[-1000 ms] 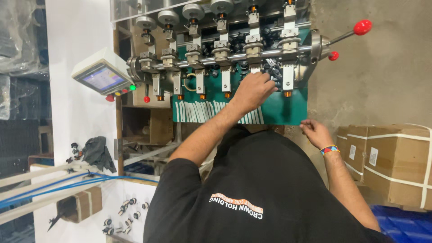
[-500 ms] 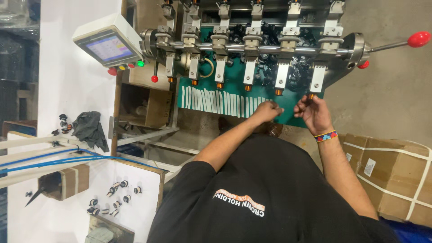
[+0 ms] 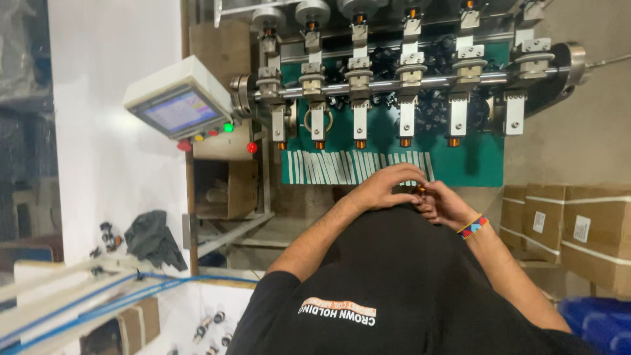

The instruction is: The person trims material from small coil components with scissors, places the components into the stations of a multi-spindle machine, and pulls the machine lever to cycle it, repeating the trimming, loading, and lever-pulling cycle while occasionally pressing buttons on the control panel.

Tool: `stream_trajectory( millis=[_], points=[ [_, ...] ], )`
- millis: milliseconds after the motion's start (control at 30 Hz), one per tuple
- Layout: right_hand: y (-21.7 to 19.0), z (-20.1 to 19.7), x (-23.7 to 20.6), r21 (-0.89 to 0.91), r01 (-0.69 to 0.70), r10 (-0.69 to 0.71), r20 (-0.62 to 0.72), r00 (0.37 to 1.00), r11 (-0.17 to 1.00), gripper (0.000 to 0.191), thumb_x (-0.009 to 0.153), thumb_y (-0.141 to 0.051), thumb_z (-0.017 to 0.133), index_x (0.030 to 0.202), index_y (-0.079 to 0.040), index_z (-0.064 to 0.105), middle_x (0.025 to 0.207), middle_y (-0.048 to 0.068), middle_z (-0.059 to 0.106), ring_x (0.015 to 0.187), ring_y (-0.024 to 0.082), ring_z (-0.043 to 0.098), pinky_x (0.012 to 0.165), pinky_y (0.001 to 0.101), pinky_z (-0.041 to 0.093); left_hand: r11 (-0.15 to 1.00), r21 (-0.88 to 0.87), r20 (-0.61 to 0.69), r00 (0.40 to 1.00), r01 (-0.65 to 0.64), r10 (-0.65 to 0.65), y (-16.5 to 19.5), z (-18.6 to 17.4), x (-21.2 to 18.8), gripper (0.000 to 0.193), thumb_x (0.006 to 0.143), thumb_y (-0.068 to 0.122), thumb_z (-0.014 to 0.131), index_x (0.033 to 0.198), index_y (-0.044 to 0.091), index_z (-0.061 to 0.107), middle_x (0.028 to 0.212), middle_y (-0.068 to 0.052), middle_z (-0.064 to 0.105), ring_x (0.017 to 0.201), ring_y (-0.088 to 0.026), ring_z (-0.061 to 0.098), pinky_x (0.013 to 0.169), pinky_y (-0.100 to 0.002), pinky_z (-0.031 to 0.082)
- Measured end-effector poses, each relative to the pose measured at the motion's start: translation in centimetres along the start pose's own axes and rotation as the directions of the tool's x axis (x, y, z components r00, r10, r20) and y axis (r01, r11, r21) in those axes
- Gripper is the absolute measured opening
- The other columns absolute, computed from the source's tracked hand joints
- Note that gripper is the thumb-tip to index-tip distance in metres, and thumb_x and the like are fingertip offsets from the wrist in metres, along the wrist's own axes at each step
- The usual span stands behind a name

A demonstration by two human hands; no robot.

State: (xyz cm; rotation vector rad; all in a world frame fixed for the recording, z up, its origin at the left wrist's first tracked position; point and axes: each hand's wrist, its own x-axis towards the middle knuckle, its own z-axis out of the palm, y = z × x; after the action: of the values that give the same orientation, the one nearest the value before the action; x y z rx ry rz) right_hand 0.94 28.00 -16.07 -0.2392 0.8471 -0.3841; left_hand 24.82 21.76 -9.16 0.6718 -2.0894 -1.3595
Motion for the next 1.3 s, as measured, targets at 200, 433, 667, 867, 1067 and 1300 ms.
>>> stream_trajectory(
  millis=[200,433,667,867,1067,1300],
  points=[
    [0.3,5.4,4.3,0.135,-0.109,0.061,0.319,0.946,0.985,0.048,0.101,-0.055,0.04,0.083,-0.012,0.051,0.064,-0.005,0.04,0.049,0.006,0.032,0.045,0.022,0.026,0.984,-0.168,0.02,0.998,0.058,-0.055,0.8,-5.8,-5.1,0.042,0.088,0.009,0.075,0.13,0.009,0.067,0.134,-0.011,0.067,0.12,-0.027,0.068,0.102,-0.038,0.057],
    [1.6,12.7,8.2,-0.126,0.209,-0.22,-0.08,0.972,0.97,0.059,0.103,-0.059,0.042,0.078,-0.01,0.063,0.058,-0.005,0.047,0.046,0.007,0.038,0.041,0.0227,0.031,0.997,-0.06,-0.065,0.997,0.039,-0.043,0.3,-10.5,-7.9,0.039,0.083,0.007,0.082,0.119,0.003,0.07,0.116,-0.011,0.072,0.106,-0.025,0.073,0.092,-0.036,0.059],
    [2.4,18.1,4.4,-0.886,0.109,-0.758,-0.316,0.57,0.451,0.033,0.1,-0.034,0.052,0.101,-0.009,0.074,0.086,0.013,0.075,0.08,0.032,0.072,0.071,0.0413,0.054,0.971,0.02,-0.16,0.959,0.238,-0.232,-3.1,-8.5,-8.0,0.039,0.088,0.008,0.078,0.124,0.001,0.066,0.116,-0.013,0.07,0.094,-0.018,0.072,0.083,-0.031,0.06],
    [3.1,16.8,2.0,-0.879,0.295,-0.809,-0.154,0.568,0.374,0.029,0.102,-0.026,0.05,0.101,-0.008,0.072,0.091,0.012,0.077,0.085,0.031,0.075,0.077,0.0413,0.056,0.671,-0.675,-0.012,0.905,0.307,-0.426,-4.4,-6.6,-6.3,0.038,0.092,0.007,0.073,0.129,0.003,0.063,0.111,-0.008,0.07,0.092,-0.01,0.073,0.084,-0.025,0.058],
    [0.2,13.0,1.0,-0.97,0.139,-0.839,-0.096,0.535,0.2,0.026,0.098,-0.027,0.055,0.102,-0.008,0.072,0.088,0.016,0.073,0.085,0.038,0.069,0.072,0.0476,0.053,0.818,-0.238,0.27,0.845,0.524,-0.462,-1.5,-6.8,-5.5,0.039,0.092,0.008,0.072,0.13,0.001,0.069,0.097,-0.01,0.076,0.083,-0.009,0.068,0.074,-0.025,0.054],
    [-1.3,11.7,-1.5,-0.948,0.263,-0.791,0.022,0.612,0.177,0.028,0.1,-0.029,0.054,0.091,-0.007,0.07,0.081,0.013,0.073,0.078,0.035,0.071,0.071,0.0458,0.054,0.718,-0.587,-0.125,0.834,0.374,-0.537,-2.6,-1.8,-2.9,0.042,0.091,0.006,0.073,0.131,0.0,0.06,0.113,-0.006,0.07,0.095,-0.013,0.071,0.084,-0.028,0.059]
  ],
)
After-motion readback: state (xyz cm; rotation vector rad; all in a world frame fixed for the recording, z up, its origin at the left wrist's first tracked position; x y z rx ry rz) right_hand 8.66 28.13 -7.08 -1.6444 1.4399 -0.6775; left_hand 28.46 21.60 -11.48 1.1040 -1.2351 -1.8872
